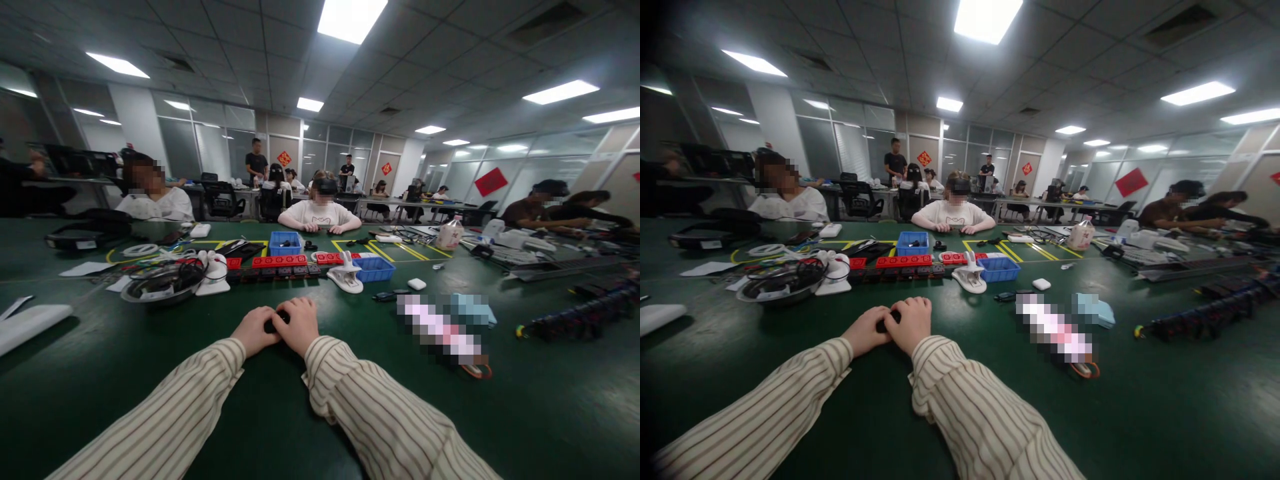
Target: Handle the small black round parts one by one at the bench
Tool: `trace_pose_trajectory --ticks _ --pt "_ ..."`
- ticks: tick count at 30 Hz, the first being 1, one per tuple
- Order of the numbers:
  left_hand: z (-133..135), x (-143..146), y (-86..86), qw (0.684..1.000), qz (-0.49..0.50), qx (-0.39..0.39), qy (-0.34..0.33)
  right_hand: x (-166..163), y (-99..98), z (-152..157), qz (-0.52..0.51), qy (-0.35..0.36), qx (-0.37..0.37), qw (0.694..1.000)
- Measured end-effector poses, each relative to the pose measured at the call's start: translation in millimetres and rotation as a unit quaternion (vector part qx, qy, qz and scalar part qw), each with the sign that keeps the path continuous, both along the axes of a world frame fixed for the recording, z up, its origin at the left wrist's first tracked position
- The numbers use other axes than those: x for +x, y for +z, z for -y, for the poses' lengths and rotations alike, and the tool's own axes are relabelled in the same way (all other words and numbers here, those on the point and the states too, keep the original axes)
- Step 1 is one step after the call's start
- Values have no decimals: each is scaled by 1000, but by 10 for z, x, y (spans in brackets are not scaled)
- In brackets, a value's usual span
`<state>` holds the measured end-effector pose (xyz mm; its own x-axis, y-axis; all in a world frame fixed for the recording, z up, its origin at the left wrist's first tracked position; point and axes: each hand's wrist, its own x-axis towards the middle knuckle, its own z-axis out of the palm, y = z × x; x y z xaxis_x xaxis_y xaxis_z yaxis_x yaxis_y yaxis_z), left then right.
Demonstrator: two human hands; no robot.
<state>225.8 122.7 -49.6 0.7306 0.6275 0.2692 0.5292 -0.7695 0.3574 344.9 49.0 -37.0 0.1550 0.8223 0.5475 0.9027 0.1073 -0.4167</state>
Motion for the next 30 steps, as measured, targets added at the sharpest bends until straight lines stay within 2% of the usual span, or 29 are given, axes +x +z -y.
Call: trace_pose_trajectory --ticks 7,15,21,30 --pt "4 -23 -16 1000 7 2 -18 -35 -1 66 -7 65 8 998" --pt "95 -38 -6 999 16 21 37 -37 -36 60 -36 -2 26 999" --pt "92 -9 14 998 1 33 57 -23 -55 8 -27 -49 5 998" --pt "-3 10 -19 999 1 19 29 -11 -59 -11 -13 13 -1 1000"
